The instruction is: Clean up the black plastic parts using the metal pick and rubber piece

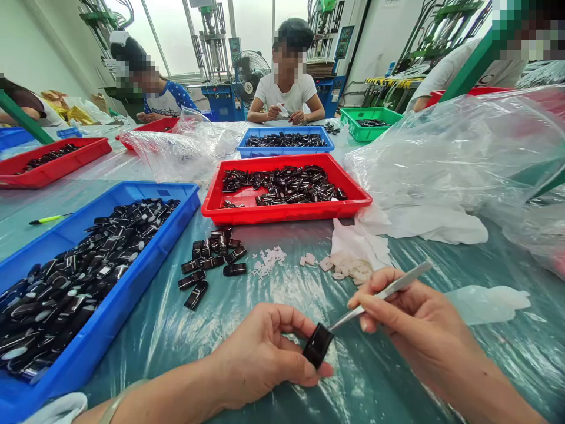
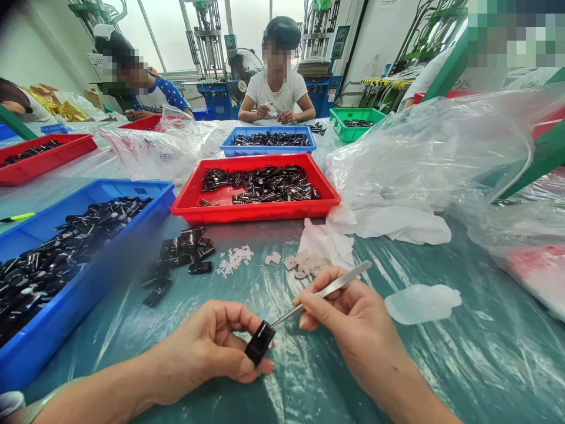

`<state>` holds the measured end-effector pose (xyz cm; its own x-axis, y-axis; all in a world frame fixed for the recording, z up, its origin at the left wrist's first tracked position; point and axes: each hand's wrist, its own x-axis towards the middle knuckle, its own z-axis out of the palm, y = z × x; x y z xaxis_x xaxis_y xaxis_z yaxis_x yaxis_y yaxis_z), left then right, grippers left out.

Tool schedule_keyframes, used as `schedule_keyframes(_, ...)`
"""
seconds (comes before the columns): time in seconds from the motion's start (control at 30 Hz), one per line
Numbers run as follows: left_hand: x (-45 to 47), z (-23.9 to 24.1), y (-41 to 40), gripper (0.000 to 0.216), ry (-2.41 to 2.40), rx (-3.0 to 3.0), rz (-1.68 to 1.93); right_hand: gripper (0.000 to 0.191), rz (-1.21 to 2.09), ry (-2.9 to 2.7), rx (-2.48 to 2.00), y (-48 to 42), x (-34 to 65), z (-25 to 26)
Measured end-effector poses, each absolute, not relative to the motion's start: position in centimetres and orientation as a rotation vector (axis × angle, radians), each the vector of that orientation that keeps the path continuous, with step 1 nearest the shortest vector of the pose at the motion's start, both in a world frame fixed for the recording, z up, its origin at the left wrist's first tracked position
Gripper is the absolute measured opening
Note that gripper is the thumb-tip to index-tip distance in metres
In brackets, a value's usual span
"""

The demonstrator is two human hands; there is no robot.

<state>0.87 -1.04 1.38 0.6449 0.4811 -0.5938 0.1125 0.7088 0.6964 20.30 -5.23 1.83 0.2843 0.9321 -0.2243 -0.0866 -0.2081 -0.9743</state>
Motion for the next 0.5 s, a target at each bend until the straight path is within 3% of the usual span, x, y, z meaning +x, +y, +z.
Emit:
schedule_keyframes(0.23,0.6,0.9,-1.3,0.029,0.771,0.812,0.281,0.030,1.223,-1.352,-1.734,-5.4,22.4,2.1)
schedule_keyframes(0.5,0.7,1.1,-1.2,0.026,0.739,0.800,0.310,0.021,0.747,-1.941,-1.965,-5.9,21.3,0.8)
